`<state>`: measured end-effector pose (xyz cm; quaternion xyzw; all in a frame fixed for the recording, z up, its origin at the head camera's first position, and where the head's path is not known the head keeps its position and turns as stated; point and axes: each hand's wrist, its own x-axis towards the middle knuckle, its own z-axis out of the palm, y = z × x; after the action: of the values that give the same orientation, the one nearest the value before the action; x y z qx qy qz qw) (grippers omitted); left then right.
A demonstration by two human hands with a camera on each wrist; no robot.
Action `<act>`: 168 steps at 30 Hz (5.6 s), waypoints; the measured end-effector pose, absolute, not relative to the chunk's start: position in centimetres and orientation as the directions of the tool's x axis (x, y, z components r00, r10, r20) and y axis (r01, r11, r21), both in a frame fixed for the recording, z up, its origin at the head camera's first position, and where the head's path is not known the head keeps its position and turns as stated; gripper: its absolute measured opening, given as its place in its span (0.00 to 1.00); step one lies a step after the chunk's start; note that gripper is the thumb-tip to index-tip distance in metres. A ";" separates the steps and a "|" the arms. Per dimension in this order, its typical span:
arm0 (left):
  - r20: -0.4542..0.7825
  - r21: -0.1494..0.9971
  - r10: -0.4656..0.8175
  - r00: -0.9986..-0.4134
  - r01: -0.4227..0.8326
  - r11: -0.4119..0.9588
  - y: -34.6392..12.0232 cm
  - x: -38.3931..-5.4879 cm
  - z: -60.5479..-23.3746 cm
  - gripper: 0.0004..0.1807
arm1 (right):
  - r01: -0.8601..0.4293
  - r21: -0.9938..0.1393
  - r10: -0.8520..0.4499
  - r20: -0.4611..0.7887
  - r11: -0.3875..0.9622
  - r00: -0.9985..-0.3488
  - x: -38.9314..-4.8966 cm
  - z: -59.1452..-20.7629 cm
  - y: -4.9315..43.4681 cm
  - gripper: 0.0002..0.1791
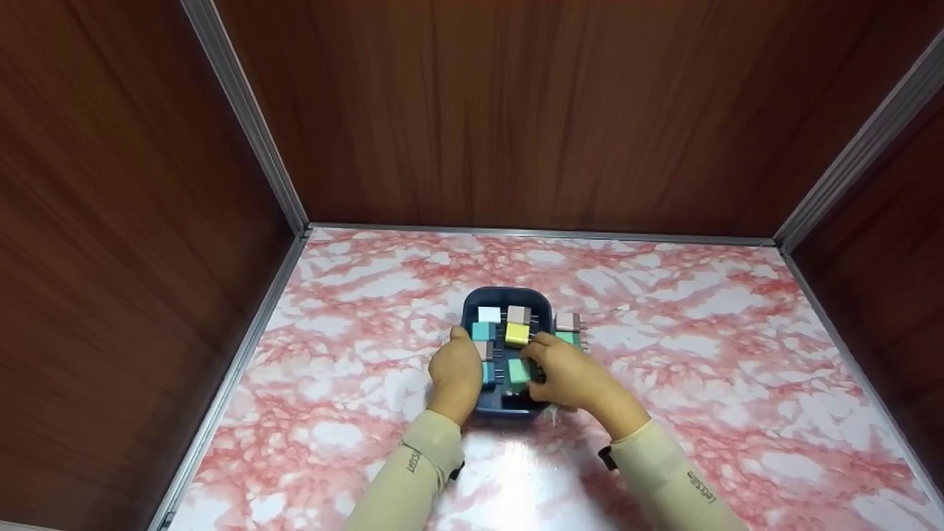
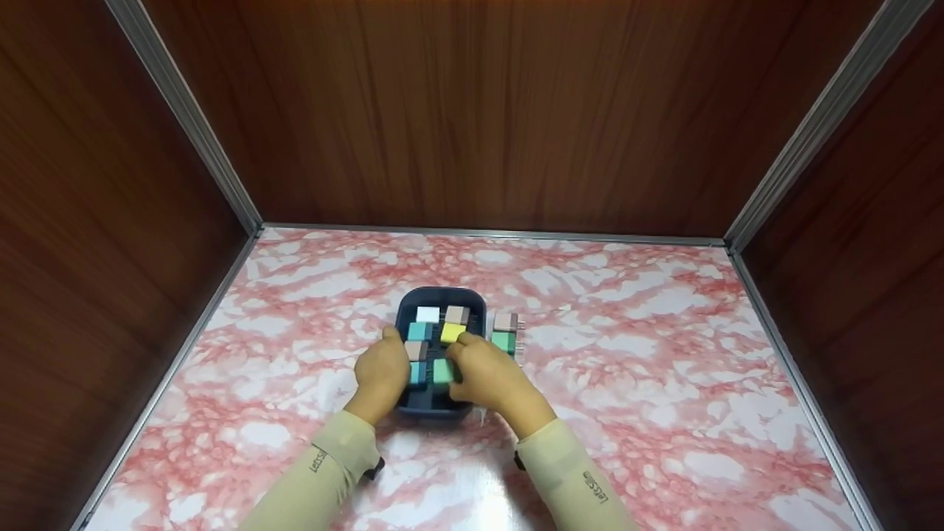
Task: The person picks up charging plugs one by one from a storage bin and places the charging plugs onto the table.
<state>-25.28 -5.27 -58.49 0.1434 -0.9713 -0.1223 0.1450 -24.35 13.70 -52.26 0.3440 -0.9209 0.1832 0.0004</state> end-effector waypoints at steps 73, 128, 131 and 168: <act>0.284 0.246 -0.323 -0.903 -0.257 0.935 -5.0 -25.1 -58.3 0.03 | -0.351 -0.493 -0.297 0.187 0.796 -0.936 -30.4 -54.4 22.8 0.28; 0.241 0.234 -0.334 -0.911 -0.279 0.931 -5.1 -25.4 -58.5 0.03 | -0.123 -0.508 -0.203 -0.106 0.852 -0.973 -34.6 -57.3 25.7 0.29; 0.249 0.228 -0.334 -0.909 -0.280 0.933 -5.0 -25.4 -58.5 0.02 | -0.118 -0.504 -0.200 -0.111 0.856 -0.974 -34.6 -57.3 25.6 0.29; 0.254 0.327 -0.307 -0.917 -0.217 0.920 -5.5 -25.4 -58.6 0.05 | -0.346 -0.540 -0.169 0.349 0.768 -0.922 -33.0 -54.5 22.2 0.26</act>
<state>-25.36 -5.48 -58.65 0.1354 -0.9679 -0.1479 0.1517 -33.03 22.17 -54.50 0.1385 -0.9294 0.3115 0.1415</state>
